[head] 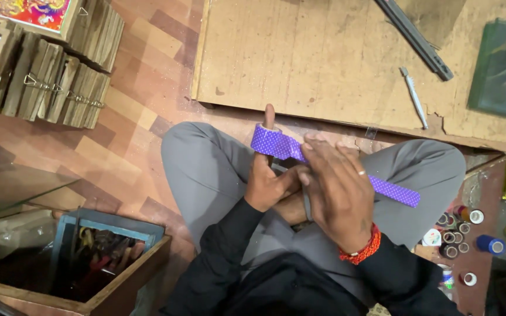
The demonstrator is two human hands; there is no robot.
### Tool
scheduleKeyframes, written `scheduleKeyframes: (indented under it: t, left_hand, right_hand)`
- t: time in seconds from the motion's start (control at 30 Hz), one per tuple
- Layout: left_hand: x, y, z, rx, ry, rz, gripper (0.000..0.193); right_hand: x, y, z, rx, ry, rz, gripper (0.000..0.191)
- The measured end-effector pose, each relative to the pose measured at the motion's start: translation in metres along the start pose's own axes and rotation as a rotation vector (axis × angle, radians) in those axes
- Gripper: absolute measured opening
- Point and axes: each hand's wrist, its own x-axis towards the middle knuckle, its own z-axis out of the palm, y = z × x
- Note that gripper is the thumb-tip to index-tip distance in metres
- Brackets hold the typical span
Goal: The person sits on the floor and wraps small rectangular boxes with purple polka-dotted tape. They apply tape to the edges and sides of each box, then place the finished boxes into a stack.
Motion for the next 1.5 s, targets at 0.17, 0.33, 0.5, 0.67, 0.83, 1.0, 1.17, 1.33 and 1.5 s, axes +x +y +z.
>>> scheduleKeyframes:
  t: [0.17,0.33,0.5,0.67,0.83,1.0,1.17,1.33,1.5]
  left_hand:
    - [0.000,-0.002,0.000,0.012,0.001,0.048,0.118]
    - [0.001,-0.017,0.004,0.013,0.075,0.051,0.121]
    - [0.018,-0.037,0.006,-0.081,0.097,0.075,0.132]
    - [0.026,-0.048,0.005,-0.210,0.120,0.000,0.131]
    - [0.032,-0.050,0.009,-0.279,0.162,0.003,0.126]
    - [0.033,-0.038,0.006,-0.355,0.196,0.048,0.119]
    - [0.020,-0.032,0.007,-0.423,0.193,0.028,0.112]
    - [0.007,-0.033,0.008,-0.506,0.207,0.034,0.109]
    - [0.004,-0.028,0.015,-0.619,0.151,-0.017,0.106]
  right_hand:
    - [0.015,0.006,-0.004,0.235,-0.147,0.172,0.032]
    - [0.015,0.021,-0.002,0.240,-0.257,0.256,0.034]
    - [-0.015,0.068,-0.020,0.123,-0.175,0.149,0.029]
    - [-0.057,0.112,-0.065,-0.075,-0.182,0.143,0.030]
    - [-0.087,0.132,-0.055,0.242,0.025,0.420,0.025]
    - [-0.090,0.153,-0.039,1.215,0.144,0.576,0.023]
    - [-0.070,0.146,-0.051,1.482,0.010,0.454,0.021]
    - [-0.053,0.102,-0.074,0.801,0.179,0.267,0.048]
    - [-0.051,0.073,-0.083,0.491,0.323,0.108,0.032]
